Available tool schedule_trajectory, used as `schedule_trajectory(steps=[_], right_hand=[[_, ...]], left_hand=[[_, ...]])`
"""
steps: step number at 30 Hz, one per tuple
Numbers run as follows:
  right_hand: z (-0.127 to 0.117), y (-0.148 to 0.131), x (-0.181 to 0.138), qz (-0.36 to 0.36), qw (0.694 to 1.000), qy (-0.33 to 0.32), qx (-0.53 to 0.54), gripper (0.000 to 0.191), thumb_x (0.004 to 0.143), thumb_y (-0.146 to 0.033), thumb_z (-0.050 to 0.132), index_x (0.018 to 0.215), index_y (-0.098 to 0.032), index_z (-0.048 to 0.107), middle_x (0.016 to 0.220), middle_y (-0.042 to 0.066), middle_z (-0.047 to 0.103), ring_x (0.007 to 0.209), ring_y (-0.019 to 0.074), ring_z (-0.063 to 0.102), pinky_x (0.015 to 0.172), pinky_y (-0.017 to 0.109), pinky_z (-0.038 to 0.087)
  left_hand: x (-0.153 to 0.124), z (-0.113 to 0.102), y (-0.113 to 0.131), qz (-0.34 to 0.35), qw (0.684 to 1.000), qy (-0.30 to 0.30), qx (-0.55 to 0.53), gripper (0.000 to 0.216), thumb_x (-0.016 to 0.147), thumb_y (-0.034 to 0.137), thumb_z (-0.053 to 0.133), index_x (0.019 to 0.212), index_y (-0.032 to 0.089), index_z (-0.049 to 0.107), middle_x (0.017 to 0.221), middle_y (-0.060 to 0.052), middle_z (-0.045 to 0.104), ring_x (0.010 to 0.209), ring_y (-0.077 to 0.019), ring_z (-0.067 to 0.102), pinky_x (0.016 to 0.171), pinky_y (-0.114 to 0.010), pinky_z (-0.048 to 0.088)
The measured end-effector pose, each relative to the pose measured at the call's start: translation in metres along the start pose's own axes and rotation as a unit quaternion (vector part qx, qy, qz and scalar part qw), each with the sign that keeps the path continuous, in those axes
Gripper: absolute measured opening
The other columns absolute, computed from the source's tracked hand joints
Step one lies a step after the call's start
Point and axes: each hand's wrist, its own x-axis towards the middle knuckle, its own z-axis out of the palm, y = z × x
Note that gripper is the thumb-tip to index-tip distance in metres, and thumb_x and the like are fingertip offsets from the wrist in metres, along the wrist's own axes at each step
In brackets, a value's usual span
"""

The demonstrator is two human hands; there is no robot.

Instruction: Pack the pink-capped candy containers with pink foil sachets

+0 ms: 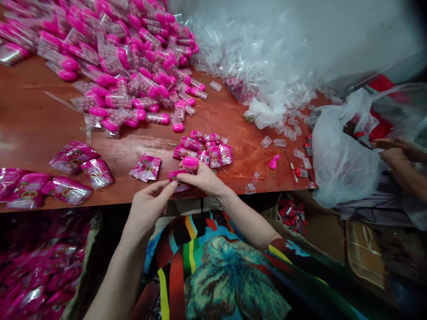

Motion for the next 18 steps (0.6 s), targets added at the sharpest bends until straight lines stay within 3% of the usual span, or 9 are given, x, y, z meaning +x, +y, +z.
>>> schedule_trajectory(steps=[8, 13, 18], right_hand=[[0.006, 0.015, -0.007, 0.0, 1.0, 0.016, 0.004, 0.046, 0.069, -0.042, 0.085, 0.1, -0.021, 0.058, 0.081, -0.003, 0.062, 0.065, 0.0106, 0.057, 0.057, 0.023, 0.048], [0.013, 0.02, -0.01, 0.002, 0.996, 0.083, 0.021, 0.055, 0.061, -0.042, 0.088, 0.099, -0.021, 0.056, 0.075, -0.006, 0.056, 0.059, 0.0091, 0.052, 0.055, 0.024, 0.047], [0.015, 0.019, -0.008, -0.044, 0.992, 0.111, -0.039, 0.051, 0.064, -0.043, 0.086, 0.097, -0.023, 0.053, 0.078, -0.005, 0.056, 0.066, 0.0111, 0.054, 0.064, 0.026, 0.049]], left_hand=[[0.008, 0.006, -0.009, -0.058, 0.988, -0.003, -0.144, 0.031, 0.061, 0.039, 0.086, 0.058, 0.015, 0.067, 0.039, 0.003, 0.043, 0.036, -0.006, 0.034, 0.038, -0.019, 0.022], [0.009, 0.012, -0.013, -0.062, 0.982, -0.001, -0.18, 0.034, 0.055, 0.036, 0.09, 0.057, 0.013, 0.065, 0.045, 0.003, 0.048, 0.038, -0.005, 0.037, 0.038, -0.019, 0.025], [0.008, 0.014, -0.013, -0.107, 0.971, -0.02, -0.212, 0.038, 0.054, 0.037, 0.092, 0.06, 0.012, 0.064, 0.045, 0.004, 0.046, 0.038, -0.0048, 0.035, 0.038, -0.019, 0.025]])
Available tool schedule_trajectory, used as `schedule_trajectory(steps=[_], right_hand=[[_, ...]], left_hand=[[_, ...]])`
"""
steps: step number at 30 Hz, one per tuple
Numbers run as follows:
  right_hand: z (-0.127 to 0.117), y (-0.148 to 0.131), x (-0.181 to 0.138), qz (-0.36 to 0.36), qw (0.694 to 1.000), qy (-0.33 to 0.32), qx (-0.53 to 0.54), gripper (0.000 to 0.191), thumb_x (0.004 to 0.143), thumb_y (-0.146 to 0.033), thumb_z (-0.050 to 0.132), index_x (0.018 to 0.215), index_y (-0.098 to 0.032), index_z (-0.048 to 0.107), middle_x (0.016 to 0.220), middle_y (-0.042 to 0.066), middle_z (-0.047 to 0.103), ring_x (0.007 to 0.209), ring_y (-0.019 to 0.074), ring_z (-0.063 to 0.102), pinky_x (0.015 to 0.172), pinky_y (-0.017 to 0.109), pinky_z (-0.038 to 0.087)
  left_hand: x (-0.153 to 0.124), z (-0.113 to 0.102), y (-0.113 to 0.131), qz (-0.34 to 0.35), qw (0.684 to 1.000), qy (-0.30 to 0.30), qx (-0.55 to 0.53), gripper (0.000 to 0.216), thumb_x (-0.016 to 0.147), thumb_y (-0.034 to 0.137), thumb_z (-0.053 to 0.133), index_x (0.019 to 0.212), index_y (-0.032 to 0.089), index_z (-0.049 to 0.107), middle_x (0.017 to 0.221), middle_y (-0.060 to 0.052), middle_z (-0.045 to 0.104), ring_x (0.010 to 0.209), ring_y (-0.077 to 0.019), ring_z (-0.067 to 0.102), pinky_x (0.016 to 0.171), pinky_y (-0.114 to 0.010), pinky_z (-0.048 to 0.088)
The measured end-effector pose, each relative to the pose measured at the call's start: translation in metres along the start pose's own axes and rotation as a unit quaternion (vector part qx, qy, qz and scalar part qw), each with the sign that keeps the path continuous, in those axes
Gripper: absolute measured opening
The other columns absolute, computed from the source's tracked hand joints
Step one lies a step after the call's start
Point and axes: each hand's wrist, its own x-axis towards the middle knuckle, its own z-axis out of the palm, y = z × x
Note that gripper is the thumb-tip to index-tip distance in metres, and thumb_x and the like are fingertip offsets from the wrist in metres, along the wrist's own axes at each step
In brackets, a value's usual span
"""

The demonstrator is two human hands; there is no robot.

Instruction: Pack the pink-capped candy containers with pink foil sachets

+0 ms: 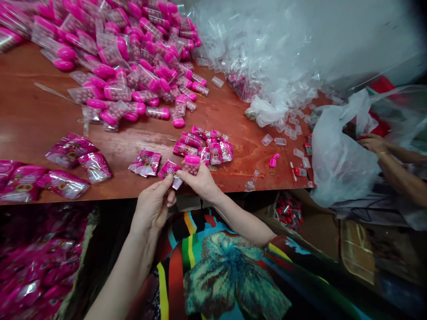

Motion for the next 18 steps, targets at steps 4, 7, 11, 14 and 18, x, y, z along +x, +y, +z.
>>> schedule_trajectory(steps=[4, 7, 11, 14, 18], right_hand=[[0.001, 0.0, 0.0, -0.036, 0.998, -0.004, -0.043, 0.042, 0.069, -0.043, 0.081, 0.092, -0.024, 0.052, 0.075, -0.006, 0.052, 0.065, 0.0112, 0.05, 0.062, 0.026, 0.046], [0.0, 0.002, 0.0, -0.033, 0.998, -0.019, -0.045, 0.04, 0.072, -0.041, 0.08, 0.093, -0.024, 0.051, 0.073, -0.006, 0.05, 0.061, 0.01, 0.048, 0.058, 0.025, 0.044], [-0.004, 0.002, -0.002, 0.041, 0.996, -0.076, -0.003, 0.043, 0.076, -0.045, 0.077, 0.098, -0.023, 0.047, 0.073, -0.007, 0.052, 0.053, 0.0079, 0.048, 0.05, 0.024, 0.042], [-0.006, 0.002, -0.003, 0.046, 0.997, -0.064, 0.01, 0.046, 0.073, -0.041, 0.079, 0.1, -0.023, 0.046, 0.076, -0.008, 0.052, 0.053, 0.0067, 0.05, 0.049, 0.022, 0.043], [-0.009, 0.002, -0.002, 0.044, 0.996, -0.074, -0.018, 0.046, 0.076, -0.044, 0.078, 0.102, -0.023, 0.046, 0.066, -0.01, 0.053, 0.048, 0.0074, 0.047, 0.045, 0.02, 0.038]], left_hand=[[-0.003, 0.002, 0.002, -0.028, 0.999, -0.023, -0.009, 0.035, 0.057, 0.034, 0.091, 0.066, 0.011, 0.065, 0.049, 0.004, 0.049, 0.039, -0.0042, 0.036, 0.038, -0.019, 0.026], [-0.003, 0.003, 0.003, -0.027, 0.999, -0.017, -0.019, 0.035, 0.056, 0.031, 0.092, 0.063, 0.011, 0.063, 0.049, 0.004, 0.049, 0.038, -0.0034, 0.035, 0.038, -0.018, 0.025], [-0.001, 0.002, 0.002, -0.022, 0.999, -0.005, -0.031, 0.031, 0.058, 0.03, 0.09, 0.066, 0.011, 0.066, 0.053, 0.002, 0.054, 0.039, -0.0026, 0.035, 0.037, -0.017, 0.024], [-0.001, 0.002, 0.002, -0.029, 0.999, -0.01, -0.032, 0.027, 0.062, 0.029, 0.088, 0.072, 0.011, 0.07, 0.057, 0.0, 0.058, 0.04, -0.0032, 0.036, 0.036, -0.017, 0.026], [-0.002, 0.003, 0.004, -0.034, 0.998, -0.004, -0.047, 0.023, 0.063, 0.027, 0.085, 0.071, 0.012, 0.069, 0.06, 0.0, 0.061, 0.038, -0.0037, 0.037, 0.035, -0.019, 0.03]])
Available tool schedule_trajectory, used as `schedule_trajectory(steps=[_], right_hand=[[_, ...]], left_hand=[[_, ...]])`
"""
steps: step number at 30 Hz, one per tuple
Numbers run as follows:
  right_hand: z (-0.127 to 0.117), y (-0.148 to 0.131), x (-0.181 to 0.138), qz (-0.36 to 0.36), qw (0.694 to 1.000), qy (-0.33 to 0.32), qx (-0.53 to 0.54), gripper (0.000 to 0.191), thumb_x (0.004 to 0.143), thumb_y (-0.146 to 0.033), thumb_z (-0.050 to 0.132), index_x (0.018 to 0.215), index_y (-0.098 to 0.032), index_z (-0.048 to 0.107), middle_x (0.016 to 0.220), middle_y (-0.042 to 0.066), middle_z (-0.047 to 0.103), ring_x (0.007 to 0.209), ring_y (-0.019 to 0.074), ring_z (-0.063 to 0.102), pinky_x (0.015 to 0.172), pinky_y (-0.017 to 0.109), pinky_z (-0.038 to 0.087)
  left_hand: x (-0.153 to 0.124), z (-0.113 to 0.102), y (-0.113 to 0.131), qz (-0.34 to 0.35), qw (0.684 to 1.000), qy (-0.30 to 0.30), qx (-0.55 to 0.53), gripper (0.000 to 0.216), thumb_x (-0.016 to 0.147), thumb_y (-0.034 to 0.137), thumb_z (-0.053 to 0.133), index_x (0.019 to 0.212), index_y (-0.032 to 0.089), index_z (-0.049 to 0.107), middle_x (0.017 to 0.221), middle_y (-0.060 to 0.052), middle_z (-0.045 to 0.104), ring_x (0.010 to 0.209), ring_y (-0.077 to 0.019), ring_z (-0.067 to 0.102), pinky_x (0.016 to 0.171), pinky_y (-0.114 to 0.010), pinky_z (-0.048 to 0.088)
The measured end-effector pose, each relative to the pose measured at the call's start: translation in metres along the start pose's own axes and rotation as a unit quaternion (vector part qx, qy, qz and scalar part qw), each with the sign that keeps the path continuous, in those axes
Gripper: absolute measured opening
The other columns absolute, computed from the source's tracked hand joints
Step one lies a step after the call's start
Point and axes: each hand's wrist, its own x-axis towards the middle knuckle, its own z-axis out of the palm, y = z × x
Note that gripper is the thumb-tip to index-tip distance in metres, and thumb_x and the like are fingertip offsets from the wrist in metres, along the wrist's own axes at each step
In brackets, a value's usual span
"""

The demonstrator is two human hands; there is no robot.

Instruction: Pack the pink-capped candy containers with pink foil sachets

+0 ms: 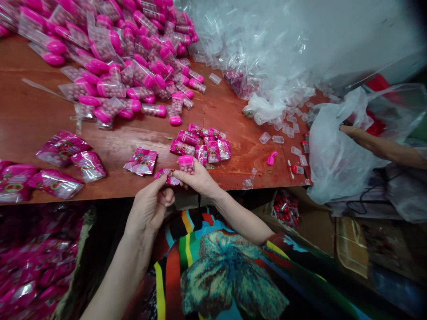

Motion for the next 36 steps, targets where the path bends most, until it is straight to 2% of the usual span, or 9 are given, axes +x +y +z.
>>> schedule_trajectory(steps=[4, 7, 10, 18, 22, 27, 31, 33, 36], right_hand=[[-0.008, -0.001, -0.003, 0.011, 0.998, -0.029, 0.062, 0.042, 0.087, -0.057, 0.063, 0.103, -0.024, 0.041, 0.065, -0.007, 0.059, 0.048, 0.0092, 0.05, 0.046, 0.021, 0.041], [-0.013, -0.004, -0.014, 0.018, 0.992, -0.068, 0.104, 0.036, 0.091, -0.053, 0.059, 0.1, -0.023, 0.04, 0.07, -0.005, 0.063, 0.051, 0.0096, 0.054, 0.05, 0.022, 0.043], [-0.014, -0.007, -0.028, 0.012, 0.993, -0.091, 0.075, 0.033, 0.094, -0.05, 0.058, 0.102, -0.02, 0.046, 0.074, -0.004, 0.065, 0.049, 0.007, 0.053, 0.05, 0.021, 0.04], [-0.002, 0.002, -0.042, 0.009, 0.997, -0.076, -0.013, 0.042, 0.095, -0.057, 0.056, 0.114, -0.02, 0.049, 0.071, -0.006, 0.058, 0.047, 0.0053, 0.044, 0.045, 0.019, 0.033], [-0.002, 0.005, -0.044, 0.005, 0.997, -0.079, 0.012, 0.05, 0.095, -0.056, 0.056, 0.13, -0.021, 0.047, 0.071, -0.005, 0.057, 0.049, 0.0068, 0.044, 0.047, 0.02, 0.036], [-0.008, 0.007, -0.042, 0.02, 0.99, -0.095, 0.105, 0.054, 0.1, -0.06, 0.035, 0.132, -0.021, 0.053, 0.08, 0.002, 0.062, 0.064, 0.0138, 0.058, 0.053, 0.025, 0.046], [-0.011, 0.009, -0.037, 0.062, 0.975, -0.094, 0.193, 0.044, 0.092, -0.052, 0.051, 0.117, -0.016, 0.06, 0.081, 0.003, 0.062, 0.068, 0.0153, 0.06, 0.058, 0.028, 0.05], [-0.012, 0.011, -0.037, 0.068, 0.975, -0.08, 0.196, 0.041, 0.087, -0.043, 0.062, 0.117, -0.016, 0.06, 0.076, 0.0, 0.06, 0.067, 0.0137, 0.058, 0.06, 0.026, 0.05], [-0.011, 0.015, -0.039, 0.035, 0.985, -0.039, 0.163, 0.046, 0.083, -0.036, 0.072, 0.123, -0.018, 0.057, 0.072, -0.004, 0.057, 0.063, 0.0111, 0.055, 0.061, 0.025, 0.049]], left_hand=[[0.001, -0.001, 0.001, 0.015, 0.999, 0.034, -0.015, 0.026, 0.064, 0.025, 0.085, 0.063, 0.013, 0.062, 0.054, 0.003, 0.056, 0.038, -0.0033, 0.036, 0.034, -0.017, 0.028], [0.002, -0.003, 0.0, 0.022, 0.997, 0.067, -0.035, 0.031, 0.063, 0.026, 0.087, 0.061, 0.015, 0.058, 0.051, 0.005, 0.053, 0.037, -0.0038, 0.037, 0.034, -0.017, 0.028], [0.002, -0.003, -0.003, 0.023, 0.997, 0.07, -0.039, 0.033, 0.064, 0.03, 0.088, 0.064, 0.014, 0.059, 0.05, 0.004, 0.053, 0.036, -0.004, 0.037, 0.033, -0.017, 0.028], [-0.002, 0.001, -0.009, 0.039, 0.998, 0.05, -0.024, 0.033, 0.068, 0.035, 0.087, 0.066, 0.014, 0.061, 0.046, 0.004, 0.052, 0.035, -0.0058, 0.041, 0.036, -0.018, 0.033], [-0.001, -0.001, -0.011, 0.058, 0.997, 0.054, -0.017, 0.036, 0.066, 0.036, 0.088, 0.064, 0.014, 0.06, 0.045, 0.003, 0.052, 0.035, -0.0062, 0.042, 0.037, -0.018, 0.031], [0.0, -0.004, -0.014, 0.072, 0.994, 0.076, -0.01, 0.038, 0.066, 0.039, 0.087, 0.063, 0.015, 0.057, 0.045, 0.004, 0.051, 0.035, -0.0071, 0.042, 0.037, -0.02, 0.03], [0.0, -0.004, -0.015, 0.08, 0.993, 0.086, -0.005, 0.039, 0.067, 0.039, 0.087, 0.063, 0.016, 0.055, 0.046, 0.005, 0.052, 0.035, -0.0069, 0.042, 0.037, -0.021, 0.03], [0.0, -0.004, -0.015, 0.083, 0.993, 0.09, -0.002, 0.039, 0.068, 0.04, 0.086, 0.062, 0.016, 0.055, 0.047, 0.004, 0.052, 0.036, -0.0069, 0.042, 0.038, -0.021, 0.031], [-0.001, -0.002, -0.016, 0.094, 0.99, 0.104, 0.002, 0.038, 0.069, 0.04, 0.085, 0.062, 0.016, 0.056, 0.046, 0.004, 0.052, 0.037, -0.0078, 0.044, 0.039, -0.021, 0.032]])
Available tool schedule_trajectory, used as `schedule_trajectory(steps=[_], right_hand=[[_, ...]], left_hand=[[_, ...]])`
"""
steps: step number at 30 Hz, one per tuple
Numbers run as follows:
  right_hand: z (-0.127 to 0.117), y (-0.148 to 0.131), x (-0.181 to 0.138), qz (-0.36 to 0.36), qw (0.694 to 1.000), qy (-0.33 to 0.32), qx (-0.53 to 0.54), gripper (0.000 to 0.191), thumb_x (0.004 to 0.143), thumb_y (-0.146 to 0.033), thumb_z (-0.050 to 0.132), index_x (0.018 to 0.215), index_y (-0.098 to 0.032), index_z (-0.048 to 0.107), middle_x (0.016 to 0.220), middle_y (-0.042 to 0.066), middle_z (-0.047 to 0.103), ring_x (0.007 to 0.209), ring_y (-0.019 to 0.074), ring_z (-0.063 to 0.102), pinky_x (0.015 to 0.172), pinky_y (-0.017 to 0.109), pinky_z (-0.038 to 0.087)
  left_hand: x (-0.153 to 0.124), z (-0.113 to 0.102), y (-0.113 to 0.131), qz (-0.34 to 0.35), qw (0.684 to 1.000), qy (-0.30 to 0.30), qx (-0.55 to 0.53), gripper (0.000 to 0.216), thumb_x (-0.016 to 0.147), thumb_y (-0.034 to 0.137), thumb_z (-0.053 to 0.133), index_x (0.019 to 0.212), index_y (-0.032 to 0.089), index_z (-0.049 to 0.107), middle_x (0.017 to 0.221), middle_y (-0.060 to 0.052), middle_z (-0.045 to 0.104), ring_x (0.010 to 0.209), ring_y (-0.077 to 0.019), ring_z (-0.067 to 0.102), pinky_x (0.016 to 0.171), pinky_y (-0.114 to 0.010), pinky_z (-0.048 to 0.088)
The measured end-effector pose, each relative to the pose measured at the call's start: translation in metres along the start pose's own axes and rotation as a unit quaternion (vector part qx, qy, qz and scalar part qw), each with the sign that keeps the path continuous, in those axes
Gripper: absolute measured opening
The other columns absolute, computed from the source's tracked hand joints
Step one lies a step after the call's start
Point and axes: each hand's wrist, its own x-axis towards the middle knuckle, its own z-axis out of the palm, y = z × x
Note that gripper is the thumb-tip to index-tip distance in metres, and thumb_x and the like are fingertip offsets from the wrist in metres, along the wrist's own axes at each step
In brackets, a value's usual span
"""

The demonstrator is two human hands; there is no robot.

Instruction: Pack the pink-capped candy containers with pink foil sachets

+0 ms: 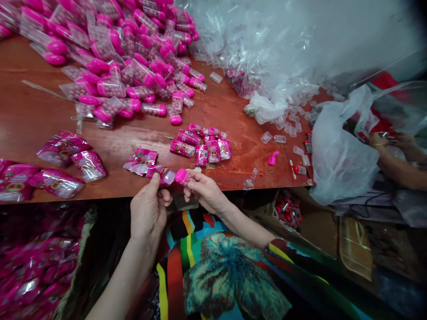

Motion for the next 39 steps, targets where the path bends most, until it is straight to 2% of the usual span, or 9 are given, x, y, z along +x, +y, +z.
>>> schedule_trajectory(steps=[4, 9, 14, 18, 22, 27, 30, 34, 39], right_hand=[[0.004, 0.003, -0.001, -0.055, 0.995, 0.048, -0.066, 0.048, 0.085, -0.039, 0.073, 0.122, -0.019, 0.05, 0.069, -0.007, 0.056, 0.055, 0.009, 0.053, 0.057, 0.025, 0.049], [0.017, 0.001, -0.007, -0.034, 0.994, 0.038, -0.1, 0.049, 0.087, -0.041, 0.069, 0.123, -0.022, 0.042, 0.078, -0.006, 0.057, 0.046, 0.005, 0.047, 0.045, 0.02, 0.04], [0.02, 0.004, -0.009, -0.031, 0.994, 0.03, -0.103, 0.049, 0.087, -0.037, 0.07, 0.123, -0.022, 0.042, 0.077, -0.006, 0.055, 0.054, 0.0068, 0.048, 0.046, 0.019, 0.035], [0.016, 0.008, -0.007, -0.016, 0.994, 0.013, -0.11, 0.053, 0.087, -0.039, 0.07, 0.127, -0.022, 0.039, 0.075, -0.006, 0.055, 0.06, 0.0093, 0.054, 0.053, 0.021, 0.042], [0.015, 0.006, -0.01, -0.038, 0.989, -0.035, -0.139, 0.055, 0.093, -0.037, 0.062, 0.137, -0.023, 0.03, 0.077, -0.005, 0.061, 0.068, 0.0132, 0.063, 0.072, 0.032, 0.055], [0.016, -0.003, -0.017, -0.102, 0.929, 0.022, -0.355, 0.058, 0.092, -0.036, 0.064, 0.142, -0.026, 0.038, 0.111, 0.008, 0.065, 0.098, 0.023, 0.067, 0.091, 0.042, 0.053], [0.012, -0.002, -0.012, -0.086, 0.953, 0.012, -0.291, 0.056, 0.094, -0.039, 0.061, 0.143, -0.026, 0.037, 0.102, 0.005, 0.064, 0.081, 0.0176, 0.065, 0.076, 0.035, 0.055], [0.003, 0.0, -0.006, -0.004, 0.989, -0.093, -0.115, 0.058, 0.1, -0.046, 0.049, 0.148, -0.025, 0.025, 0.075, -0.006, 0.055, 0.045, 0.0081, 0.044, 0.045, 0.022, 0.041], [-0.003, 0.004, -0.008, -0.056, 0.973, -0.076, -0.211, 0.064, 0.1, -0.039, 0.051, 0.154, -0.024, 0.022, 0.08, -0.003, 0.059, 0.059, 0.0096, 0.052, 0.055, 0.022, 0.044]], left_hand=[[-0.003, 0.003, -0.002, 0.021, 1.0, 0.016, 0.013, 0.038, 0.07, 0.041, 0.084, 0.059, 0.017, 0.056, 0.045, 0.003, 0.053, 0.038, -0.0093, 0.045, 0.04, -0.022, 0.034], [-0.007, 0.006, -0.006, 0.054, 0.998, 0.023, 0.03, 0.043, 0.075, 0.046, 0.079, 0.054, 0.017, 0.056, 0.045, 0.001, 0.054, 0.04, -0.0086, 0.044, 0.041, -0.021, 0.035], [-0.007, 0.006, -0.008, 0.052, 0.998, -0.005, 0.027, 0.043, 0.077, 0.048, 0.078, 0.055, 0.017, 0.058, 0.046, 0.001, 0.054, 0.04, -0.0094, 0.046, 0.042, -0.021, 0.038], [-0.006, 0.004, -0.006, -0.018, 0.995, -0.091, 0.025, 0.044, 0.077, 0.05, 0.079, 0.056, 0.017, 0.058, 0.046, -0.001, 0.053, 0.042, -0.0106, 0.049, 0.043, -0.022, 0.041], [-0.005, 0.001, -0.004, -0.101, 0.985, -0.136, 0.017, 0.041, 0.071, 0.047, 0.084, 0.06, 0.015, 0.061, 0.044, 0.002, 0.049, 0.042, -0.0082, 0.045, 0.044, -0.019, 0.04], [-0.006, 0.002, -0.006, -0.142, 0.976, -0.162, 0.015, 0.04, 0.071, 0.048, 0.084, 0.066, 0.017, 0.06, 0.041, 0.005, 0.044, 0.037, -0.006, 0.037, 0.039, -0.018, 0.031], [-0.005, 0.002, -0.006, -0.144, 0.972, -0.183, 0.011, 0.038, 0.075, 0.047, 0.082, 0.068, 0.016, 0.06, 0.039, 0.006, 0.041, 0.035, -0.005, 0.033, 0.039, -0.017, 0.03], [0.0, 0.0, -0.002, -0.136, 0.971, -0.195, 0.005, 0.039, 0.077, 0.05, 0.079, 0.075, 0.015, 0.064, 0.043, 0.004, 0.048, 0.038, -0.0066, 0.041, 0.041, -0.017, 0.035], [0.003, -0.003, 0.003, -0.12, 0.975, -0.186, 0.01, 0.035, 0.077, 0.045, 0.08, 0.077, 0.013, 0.065, 0.043, 0.005, 0.046, 0.038, -0.006, 0.039, 0.04, -0.016, 0.032]])
